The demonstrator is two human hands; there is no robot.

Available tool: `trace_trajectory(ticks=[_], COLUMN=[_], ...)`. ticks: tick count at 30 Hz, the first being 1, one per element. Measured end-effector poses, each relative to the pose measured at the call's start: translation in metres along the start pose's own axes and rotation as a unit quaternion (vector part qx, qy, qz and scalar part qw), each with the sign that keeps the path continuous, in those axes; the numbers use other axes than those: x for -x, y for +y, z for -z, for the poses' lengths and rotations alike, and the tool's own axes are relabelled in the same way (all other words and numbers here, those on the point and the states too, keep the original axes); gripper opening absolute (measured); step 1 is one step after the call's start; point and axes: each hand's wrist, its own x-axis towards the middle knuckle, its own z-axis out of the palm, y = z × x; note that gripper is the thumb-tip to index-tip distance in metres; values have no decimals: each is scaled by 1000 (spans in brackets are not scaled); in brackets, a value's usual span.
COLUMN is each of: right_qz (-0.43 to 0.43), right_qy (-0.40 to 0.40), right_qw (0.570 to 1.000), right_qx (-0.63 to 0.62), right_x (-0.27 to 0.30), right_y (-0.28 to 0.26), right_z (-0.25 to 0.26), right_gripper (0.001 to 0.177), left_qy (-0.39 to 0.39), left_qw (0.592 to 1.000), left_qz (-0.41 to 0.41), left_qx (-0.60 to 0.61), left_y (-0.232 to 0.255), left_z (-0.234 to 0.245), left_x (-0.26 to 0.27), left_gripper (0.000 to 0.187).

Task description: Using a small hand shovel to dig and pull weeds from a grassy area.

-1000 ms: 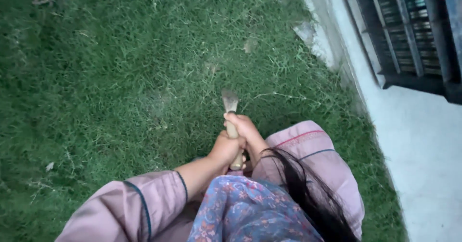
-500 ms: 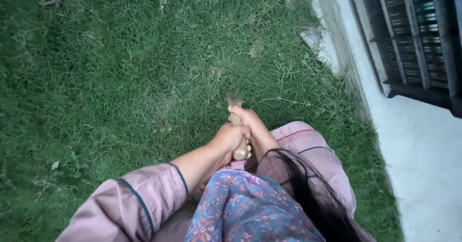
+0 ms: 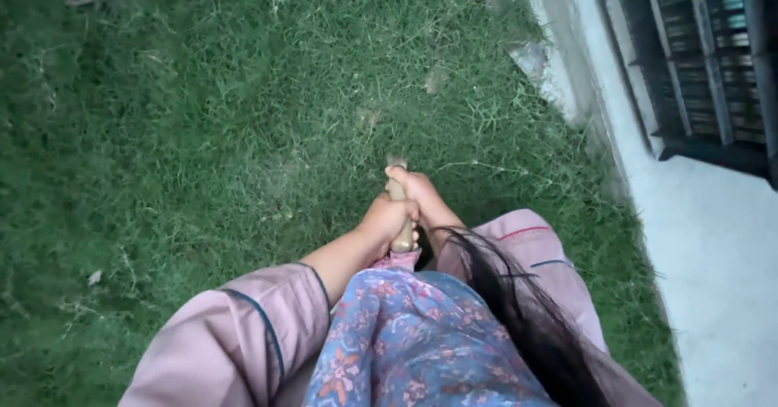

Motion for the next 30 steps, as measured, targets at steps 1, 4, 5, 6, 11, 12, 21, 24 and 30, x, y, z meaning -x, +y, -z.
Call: trace_trajectory(ticks=[1,4,5,6,11,12,21,24,30], right_qz=[3,60,81,102,138,145,297,512,308], right_qy=[0,0,5,9,51,77,103,143,211], right_qw=[1000,998,997,994,984,974,933,782,906], right_qx=[0,13,19,26,101,153,173,325,199], right_x=[-6,-26,-25,-24,-52,-61,-38,-99,-35], right_y=[13,46,58,69,76,80,-9,-5,-50], right_z=[1,3,1,-1,17,23,64,91,93], right_gripper=[47,45,44,43,52,58,23,16,33], left_qy=[-1,-23,-25,-26,-58,-69,-50,-70,-59], left_qw=[1000,998,997,996,992,991,990,986,983], left_qz=[-2,-59,-64,-69,-109,-115,-108,-122,-115], left_qx=[-1,-25,-34,-43,-26,-25,-82,-90,-127], left_y=[-13,-40,-46,-50,-75,-79,-100,-108,-106], left_z=[5,20,22,24,34,37,71,89,96], left_x=[1,-1,4,9,-2,-3,-23,-32,-33], left_gripper=[8,6,5,4,10,17,48,48,50])
